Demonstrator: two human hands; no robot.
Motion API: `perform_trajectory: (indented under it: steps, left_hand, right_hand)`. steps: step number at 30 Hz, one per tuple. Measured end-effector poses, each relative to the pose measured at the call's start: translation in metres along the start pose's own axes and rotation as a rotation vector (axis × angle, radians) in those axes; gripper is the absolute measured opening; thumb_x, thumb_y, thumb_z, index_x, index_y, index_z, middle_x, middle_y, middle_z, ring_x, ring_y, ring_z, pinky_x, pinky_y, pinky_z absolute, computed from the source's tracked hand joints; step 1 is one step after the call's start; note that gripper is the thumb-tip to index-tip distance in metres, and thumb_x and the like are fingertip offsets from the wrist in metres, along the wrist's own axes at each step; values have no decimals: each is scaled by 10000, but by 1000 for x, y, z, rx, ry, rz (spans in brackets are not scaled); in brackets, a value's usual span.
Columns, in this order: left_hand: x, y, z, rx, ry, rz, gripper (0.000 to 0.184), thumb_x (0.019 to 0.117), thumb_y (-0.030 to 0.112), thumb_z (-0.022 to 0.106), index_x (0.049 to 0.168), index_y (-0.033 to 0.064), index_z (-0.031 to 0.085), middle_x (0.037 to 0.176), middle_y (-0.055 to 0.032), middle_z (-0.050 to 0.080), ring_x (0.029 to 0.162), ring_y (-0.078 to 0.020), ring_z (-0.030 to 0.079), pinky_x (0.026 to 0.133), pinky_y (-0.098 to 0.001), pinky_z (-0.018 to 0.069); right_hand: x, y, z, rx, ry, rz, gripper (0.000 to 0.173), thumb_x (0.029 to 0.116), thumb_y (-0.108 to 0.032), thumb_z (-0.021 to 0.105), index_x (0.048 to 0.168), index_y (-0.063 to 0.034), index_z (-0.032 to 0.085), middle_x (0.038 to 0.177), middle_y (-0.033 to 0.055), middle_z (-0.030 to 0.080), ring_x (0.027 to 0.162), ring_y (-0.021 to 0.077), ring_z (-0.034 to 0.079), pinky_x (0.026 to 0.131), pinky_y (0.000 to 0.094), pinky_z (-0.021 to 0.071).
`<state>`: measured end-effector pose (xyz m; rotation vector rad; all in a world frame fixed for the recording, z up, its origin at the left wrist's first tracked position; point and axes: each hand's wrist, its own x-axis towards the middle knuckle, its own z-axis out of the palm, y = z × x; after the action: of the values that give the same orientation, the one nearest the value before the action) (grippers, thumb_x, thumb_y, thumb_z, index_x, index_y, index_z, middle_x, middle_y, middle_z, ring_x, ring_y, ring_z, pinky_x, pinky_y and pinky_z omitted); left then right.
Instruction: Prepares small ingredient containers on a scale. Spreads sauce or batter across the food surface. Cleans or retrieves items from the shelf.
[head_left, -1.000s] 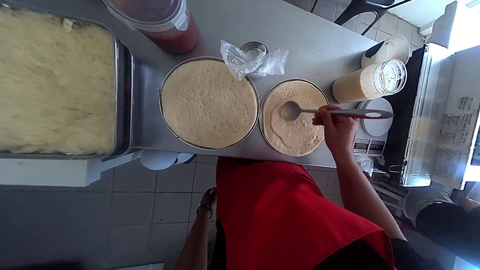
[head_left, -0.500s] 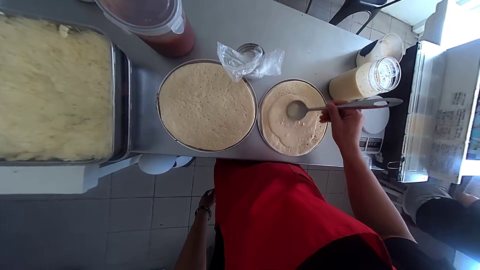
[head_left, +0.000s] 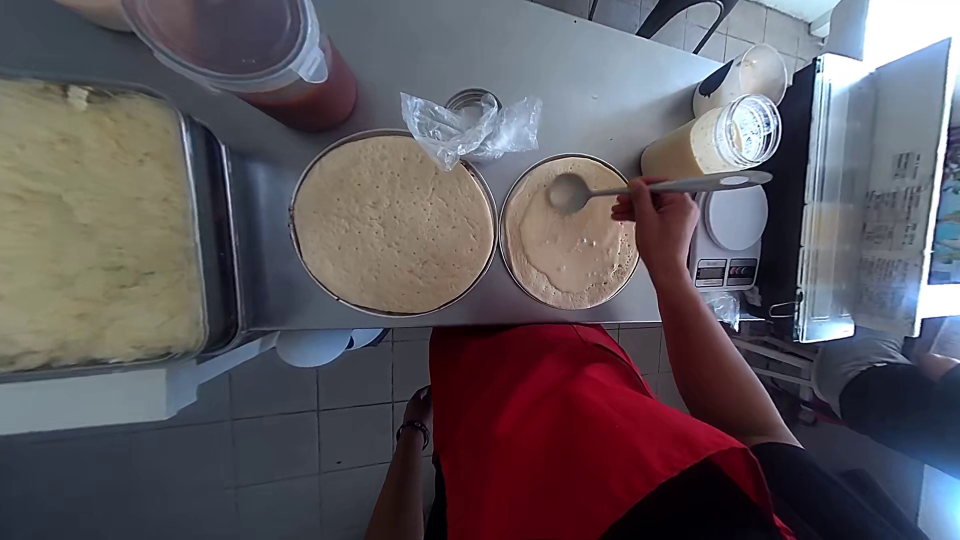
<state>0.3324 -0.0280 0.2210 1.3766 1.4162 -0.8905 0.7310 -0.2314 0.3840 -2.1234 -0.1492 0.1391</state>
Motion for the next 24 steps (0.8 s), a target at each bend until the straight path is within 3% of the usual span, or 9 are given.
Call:
perform_trajectory:
  steps: [5,9,14,17,24]
  left_hand:
    - [-15,11,-3,4,14,27,380,1122,153,393,1378,-79,551,1396,-294,564,1340,-367,521,1139,-486,365]
    - [18,-9,2,2,8,35,372,1114,148,424,1383,-73,553,1386,-302,571,1334,-384,528,1139,-509,369]
    - [11,8,-6,66,16,25,377,1117,154,414,1379,-80,549,1378,-298,576,1327,-369,532,1132,-485,375]
    - [14,6,-4,55,6,27,371,1116,143,414,1378,-85,547,1379,-304,571,1321,-380,534,1129,-502,380]
    - [16,-1,-3,90,-6,40,364,1110,97,405,1394,-99,519,1391,-322,554,1335,-398,521,1136,-503,371]
  right_hand:
    - [-19,7,-34,-70,37,133,280,1095,-246,501,1184,-5,614,878,65,749,704,150,754,688,347,663]
    - [-11,3,-7,49,73,151,208,1063,-141,538,1100,29,652,819,69,753,678,159,757,668,352,671]
    - [-20,19,-52,-37,160,248,254,1073,-186,518,1148,28,631,834,71,754,685,160,758,684,361,672]
    - [-56,14,-60,-137,63,240,254,1093,-231,510,1144,-27,653,849,51,761,676,135,752,668,340,661]
    - [-91,35,-88,-119,123,89,177,1045,-163,590,1101,-25,685,834,10,760,705,94,751,679,298,660]
